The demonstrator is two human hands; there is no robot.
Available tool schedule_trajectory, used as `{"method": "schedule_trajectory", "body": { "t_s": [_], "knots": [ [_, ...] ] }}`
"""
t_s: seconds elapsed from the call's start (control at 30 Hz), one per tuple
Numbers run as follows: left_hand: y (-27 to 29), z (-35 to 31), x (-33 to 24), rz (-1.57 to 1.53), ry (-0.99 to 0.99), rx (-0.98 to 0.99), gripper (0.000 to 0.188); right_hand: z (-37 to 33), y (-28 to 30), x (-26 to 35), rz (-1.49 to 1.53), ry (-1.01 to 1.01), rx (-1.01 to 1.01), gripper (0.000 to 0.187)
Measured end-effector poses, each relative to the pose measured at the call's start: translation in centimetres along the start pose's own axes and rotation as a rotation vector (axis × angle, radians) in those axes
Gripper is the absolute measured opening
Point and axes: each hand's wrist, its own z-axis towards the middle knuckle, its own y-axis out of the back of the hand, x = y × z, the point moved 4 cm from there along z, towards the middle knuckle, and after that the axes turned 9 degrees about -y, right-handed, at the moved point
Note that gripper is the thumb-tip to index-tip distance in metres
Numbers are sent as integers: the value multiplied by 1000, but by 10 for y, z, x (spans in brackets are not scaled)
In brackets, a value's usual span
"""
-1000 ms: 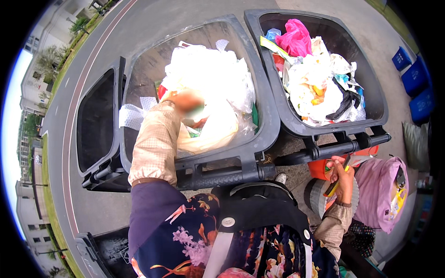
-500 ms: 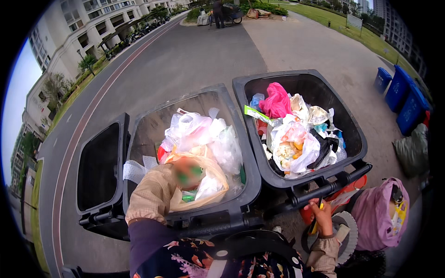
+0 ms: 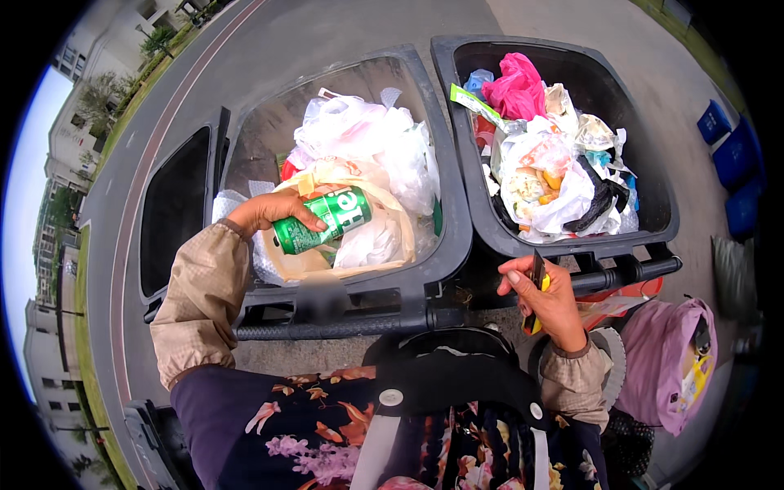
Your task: The person sorts through trash in a dual-compartment bin, using a yellow utility knife to cut open plastic bags and containers. They remove items such as food waste, plastic containers, and beverage cans, placing them into a separate collection bag.
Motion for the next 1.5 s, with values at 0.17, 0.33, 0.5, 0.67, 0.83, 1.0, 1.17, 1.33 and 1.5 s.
{"method": "schedule_trajectory", "body": {
  "t_s": [0.17,0.33,0.5,0.67,0.83,1.0,1.17,1.33,1.5],
  "knots": [
    [-6,-35,-18,82,-93,-106,52,17,-20,6,9,-39,67,22],
    [-119,6,-103,136,-570,73,48,39,-23,37,302,196,33,44],
    [-226,34,-154,58,-792,191,41,11,39,27,626,444,-185,37],
    [-357,58,-184,51,-841,529,28,-81,117,1,612,453,-635,21],
    [-452,79,-199,652,-1483,502,53,-162,184,-90,404,446,-1156,15],
    [-386,66,-200,387,-1210,531,51,-126,231,-282,292,191,-1646,25],
    [-202,21,-158,49,-1048,-91,42,-64,238,-403,321,-93,-1410,26],
    [-38,40,-3,426,-627,-538,16,-66,254,-441,90,-374,-1497,33],
    [-16,108,72,748,-381,-492,18,-46,229,-399,225,-227,-1244,27]
  ]
}}
